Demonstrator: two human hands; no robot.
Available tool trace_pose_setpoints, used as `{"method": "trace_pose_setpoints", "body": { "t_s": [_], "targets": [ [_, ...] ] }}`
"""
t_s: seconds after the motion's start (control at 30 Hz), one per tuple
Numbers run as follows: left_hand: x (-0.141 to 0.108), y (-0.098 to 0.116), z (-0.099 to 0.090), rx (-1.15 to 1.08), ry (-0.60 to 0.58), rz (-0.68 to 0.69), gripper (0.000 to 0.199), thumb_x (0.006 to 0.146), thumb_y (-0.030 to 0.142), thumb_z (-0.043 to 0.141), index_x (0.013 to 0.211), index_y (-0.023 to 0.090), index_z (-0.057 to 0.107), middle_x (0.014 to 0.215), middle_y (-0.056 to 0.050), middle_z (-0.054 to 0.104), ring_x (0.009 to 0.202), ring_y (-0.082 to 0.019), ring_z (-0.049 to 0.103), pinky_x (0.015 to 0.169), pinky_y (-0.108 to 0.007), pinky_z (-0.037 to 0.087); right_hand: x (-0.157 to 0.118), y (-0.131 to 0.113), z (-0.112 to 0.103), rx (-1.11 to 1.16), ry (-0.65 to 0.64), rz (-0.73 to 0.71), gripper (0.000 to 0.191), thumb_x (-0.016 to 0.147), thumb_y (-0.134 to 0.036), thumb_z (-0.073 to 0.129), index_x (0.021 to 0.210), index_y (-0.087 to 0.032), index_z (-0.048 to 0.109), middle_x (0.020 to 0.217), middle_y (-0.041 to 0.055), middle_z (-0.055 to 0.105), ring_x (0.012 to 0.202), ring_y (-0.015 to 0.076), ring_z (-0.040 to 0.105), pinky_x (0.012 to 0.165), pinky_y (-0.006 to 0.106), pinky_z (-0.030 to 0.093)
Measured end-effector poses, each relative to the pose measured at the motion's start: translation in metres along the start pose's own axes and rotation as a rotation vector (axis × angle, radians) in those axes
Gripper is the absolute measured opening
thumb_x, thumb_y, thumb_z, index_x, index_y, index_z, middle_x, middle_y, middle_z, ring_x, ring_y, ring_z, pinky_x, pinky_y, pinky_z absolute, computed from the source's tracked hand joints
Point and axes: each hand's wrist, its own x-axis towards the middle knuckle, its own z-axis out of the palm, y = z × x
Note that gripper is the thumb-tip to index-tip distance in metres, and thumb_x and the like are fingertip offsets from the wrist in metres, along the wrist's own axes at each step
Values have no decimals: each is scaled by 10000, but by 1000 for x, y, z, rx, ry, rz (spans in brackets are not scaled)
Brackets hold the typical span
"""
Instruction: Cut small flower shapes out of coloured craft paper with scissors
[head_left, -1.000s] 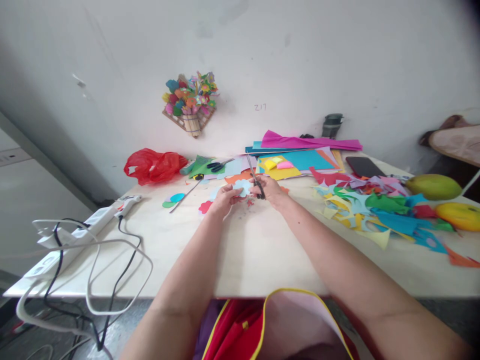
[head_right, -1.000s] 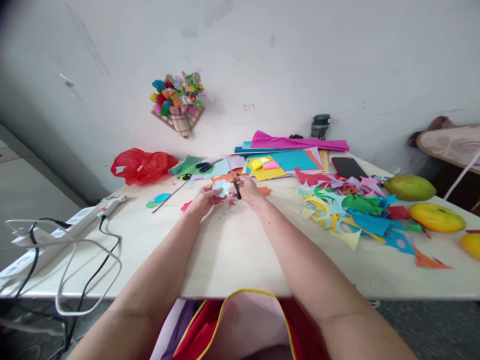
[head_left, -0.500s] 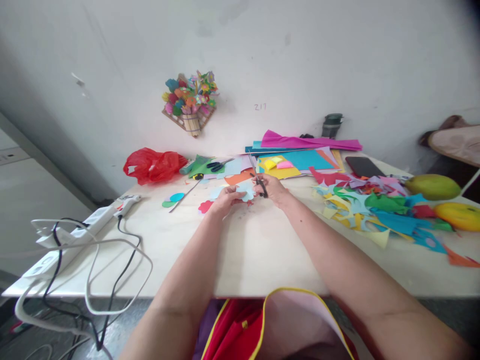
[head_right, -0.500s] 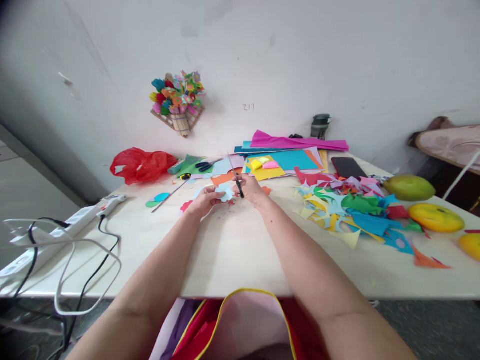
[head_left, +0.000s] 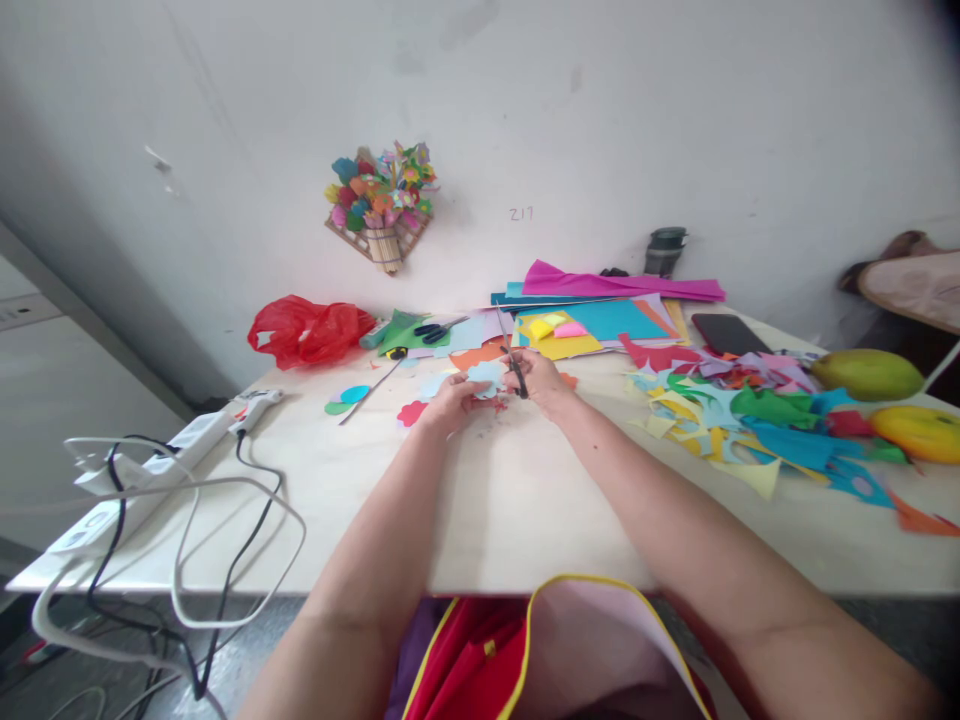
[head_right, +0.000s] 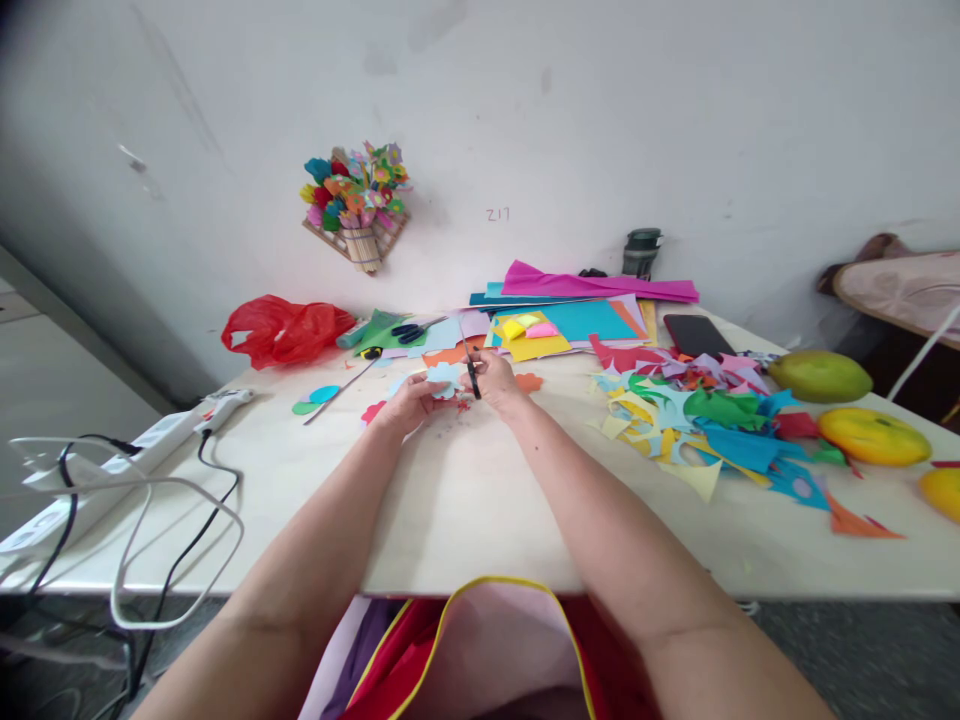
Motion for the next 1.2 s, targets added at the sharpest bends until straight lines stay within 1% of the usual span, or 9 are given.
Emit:
{"method": "trace_pose_setpoints", "body": {
  "t_s": [0.07, 0.2, 0.37, 0.53, 0.67, 0.77, 0.87, 1.03, 1.2],
  "targets": [
    [-1, -1, -1, 3, 4, 19, 284, 560, 152, 835, 799, 106, 690, 741, -54, 717, 626, -165, 669, 696, -332, 585, -1, 0, 0, 2, -7, -12, 331, 535, -123, 758, 814, -191, 593, 545, -77, 564, 479, 87, 524, 478, 207, 431],
    [2, -2, -5, -12, 41, 81, 341, 534, 196, 867, 822, 103, 709, 746, -44, 725, 618, -159, 687, 701, -311, 579, -1, -1, -3, -17, -41, 1, 345, 541, -142, 775, 830, -191, 594, 532, -69, 586, 477, 94, 537, 452, 196, 398],
    [5, -2, -9, -16, 58, 117, 357, 557, 210, 899, 838, 113, 703, 778, -47, 739, 720, -178, 739, 740, -276, 571, 1, 1, -16, -95, -135, 54, 314, 596, -177, 763, 869, -178, 607, 550, -29, 637, 455, 122, 571, 408, 193, 335],
    [3, 1, -10, -15, 58, 106, 325, 611, 207, 890, 851, 109, 695, 833, -69, 752, 763, -194, 753, 724, -261, 575, 2, 0, -27, -196, -253, 44, 332, 603, -267, 832, 853, -158, 642, 552, -13, 645, 439, 117, 562, 367, 182, 258],
    [1, 3, -10, -9, 67, 82, 297, 636, 196, 875, 850, 106, 689, 836, -85, 754, 757, -203, 751, 676, -259, 578, -1, -6, -30, -261, -334, 43, 281, 628, -301, 840, 759, -171, 628, 548, -19, 640, 415, 89, 533, 342, 167, 259],
    [1, 3, -10, -17, 76, 83, 297, 642, 194, 874, 851, 106, 681, 829, -90, 749, 765, -208, 750, 668, -260, 576, -3, -9, -32, -305, -395, 34, 252, 704, -340, 795, 699, -178, 602, 563, -8, 652, 418, 78, 533, 332, 153, 269],
    [2, 4, -10, -12, 77, 83, 292, 657, 209, 869, 855, 105, 682, 845, -100, 751, 774, -217, 752, 675, -268, 577, -4, -10, -33, -334, -435, 12, 244, 770, -350, 744, 690, -178, 591, 597, 5, 670, 438, 76, 546, 335, 144, 293],
    [1, 3, -9, -38, 79, 89, 285, 656, 194, 863, 868, 101, 699, 860, -95, 754, 796, -214, 756, 738, -274, 579, -4, -8, -31, -402, -445, 8, 216, 819, -322, 699, 713, -166, 594, 607, 11, 663, 446, 79, 559, 334, 145, 304],
    [0, 3, -6, -104, 95, 104, 250, 669, 138, 833, 873, 85, 699, 866, -95, 751, 809, -211, 758, 803, -288, 583, -1, -4, -28, -416, -439, 9, 226, 788, -319, 736, 716, -171, 582, 600, 4, 657, 443, 84, 559, 324, 157, 302]
  ]
}}
